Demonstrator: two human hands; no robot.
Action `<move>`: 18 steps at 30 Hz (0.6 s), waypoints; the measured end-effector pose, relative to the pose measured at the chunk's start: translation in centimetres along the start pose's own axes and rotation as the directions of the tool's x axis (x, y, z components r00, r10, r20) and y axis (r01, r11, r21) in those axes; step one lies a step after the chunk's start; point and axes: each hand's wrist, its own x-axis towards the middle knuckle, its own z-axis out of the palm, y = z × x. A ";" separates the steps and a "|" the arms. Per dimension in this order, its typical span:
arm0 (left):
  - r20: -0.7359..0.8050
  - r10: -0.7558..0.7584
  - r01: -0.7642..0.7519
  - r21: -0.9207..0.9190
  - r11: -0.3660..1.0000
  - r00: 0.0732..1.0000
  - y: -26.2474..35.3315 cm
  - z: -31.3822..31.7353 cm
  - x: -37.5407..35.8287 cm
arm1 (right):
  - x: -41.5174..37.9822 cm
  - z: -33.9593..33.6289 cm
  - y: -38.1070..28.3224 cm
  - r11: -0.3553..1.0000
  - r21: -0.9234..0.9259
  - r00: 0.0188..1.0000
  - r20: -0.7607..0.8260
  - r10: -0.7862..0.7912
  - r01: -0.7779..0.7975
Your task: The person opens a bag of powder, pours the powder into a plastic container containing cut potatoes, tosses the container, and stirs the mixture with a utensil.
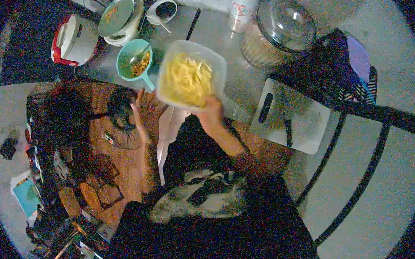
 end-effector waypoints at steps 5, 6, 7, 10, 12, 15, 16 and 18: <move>0.033 -0.022 0.023 -0.045 0.999 0.999 -0.5 0.5 -0.7 | -1.2 0.1 0.7 0.999 -0.028 0.998 -0.051 0.026 -0.028; 0.018 -0.017 0.017 0.004 1.000 1.000 -0.1 1.1 -1.2 | -1.9 -0.7 0.2 0.992 -0.099 0.997 0.006 0.075 -0.074; -0.003 -0.009 0.010 0.047 0.999 1.000 0.3 1.4 -1.5 | -1.9 -1.2 0.1 0.991 -0.105 0.997 0.019 0.080 -0.077; 0.050 0.034 -0.033 -0.019 0.999 0.998 -0.5 2.1 -1.7 | -2.8 0.5 -0.4 0.996 -0.032 0.996 -0.026 -0.082 0.081; 0.021 0.011 -0.012 0.059 0.998 1.000 0.0 3.8 -2.2 | -2.3 -2.7 2.0 0.860 -0.491 0.989 0.025 -0.144 0.137; -0.142 0.203 -0.196 0.066 0.978 0.969 -1.4 4.4 -2.4 | -2.9 -2.6 3.8 0.972 -0.224 0.988 0.146 -0.046 0.078; -0.183 0.220 -0.210 0.070 0.975 0.958 -1.0 4.1 -2.6 | -2.5 -3.4 3.6 0.898 -0.407 0.982 0.147 -0.114 0.166; -0.245 0.220 -0.216 0.041 0.975 0.944 -0.6 3.4 -2.8 | -1.7 -3.2 1.9 0.767 -0.562 0.951 0.179 -0.252 0.309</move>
